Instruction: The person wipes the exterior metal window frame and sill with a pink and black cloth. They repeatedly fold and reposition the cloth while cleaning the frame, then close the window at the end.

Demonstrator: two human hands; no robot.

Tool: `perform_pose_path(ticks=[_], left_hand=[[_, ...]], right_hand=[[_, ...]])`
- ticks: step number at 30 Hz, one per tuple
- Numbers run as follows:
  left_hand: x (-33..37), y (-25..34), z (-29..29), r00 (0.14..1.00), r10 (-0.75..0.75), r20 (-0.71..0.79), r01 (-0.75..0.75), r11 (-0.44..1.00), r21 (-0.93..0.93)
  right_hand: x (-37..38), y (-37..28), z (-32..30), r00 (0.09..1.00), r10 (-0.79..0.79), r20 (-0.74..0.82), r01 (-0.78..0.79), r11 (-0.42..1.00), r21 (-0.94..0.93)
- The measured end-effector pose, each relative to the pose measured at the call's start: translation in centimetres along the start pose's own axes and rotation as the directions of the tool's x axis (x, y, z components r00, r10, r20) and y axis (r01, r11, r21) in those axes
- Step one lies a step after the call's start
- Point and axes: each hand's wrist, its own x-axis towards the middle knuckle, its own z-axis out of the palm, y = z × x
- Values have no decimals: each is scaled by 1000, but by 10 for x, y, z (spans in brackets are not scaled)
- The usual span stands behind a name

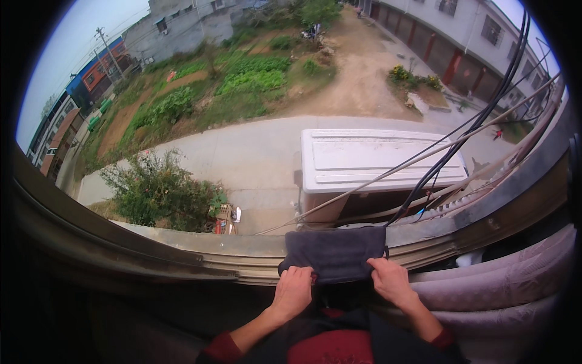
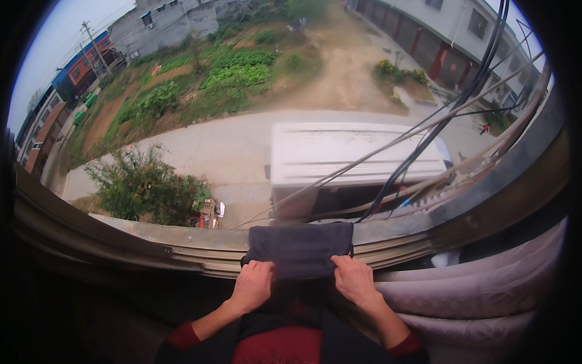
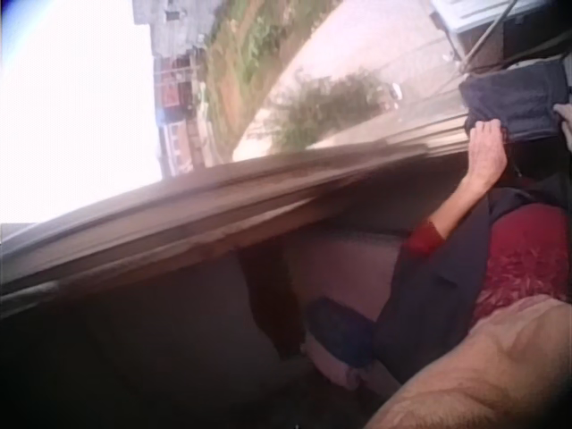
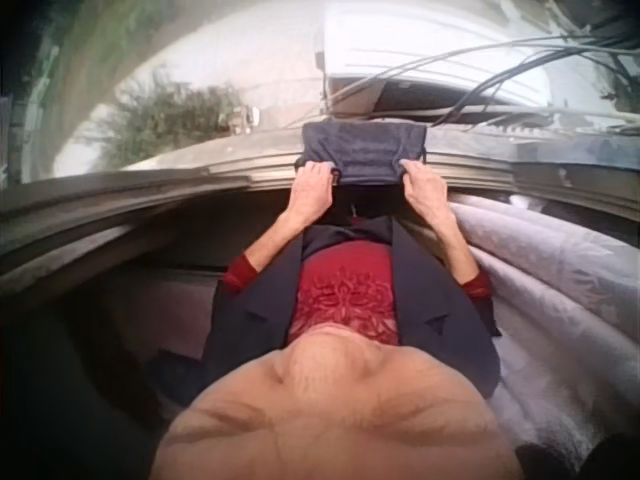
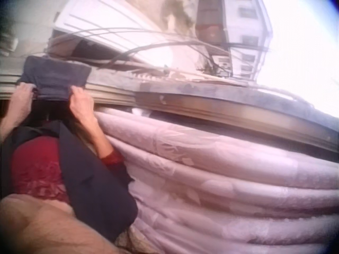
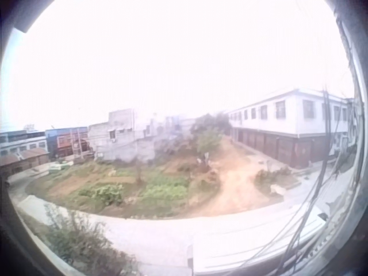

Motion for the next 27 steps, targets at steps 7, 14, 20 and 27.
perform_pose_path(ticks=[7,14,20,27], left_hand=[[35,17,10,873,-464,151,452,655,-605],[75,-26,-69,911,-289,-294,183,922,-340],[6,-3,-68,943,-24,-331,91,978,187],[1,8,0,994,112,2,-112,994,18]], right_hand=[[64,-58,34,816,195,545,-566,461,683],[145,-70,-6,993,-93,-69,115,741,662],[74,-13,-52,900,-143,-411,283,910,302],[-4,33,-27,976,-143,-166,114,978,-174]])
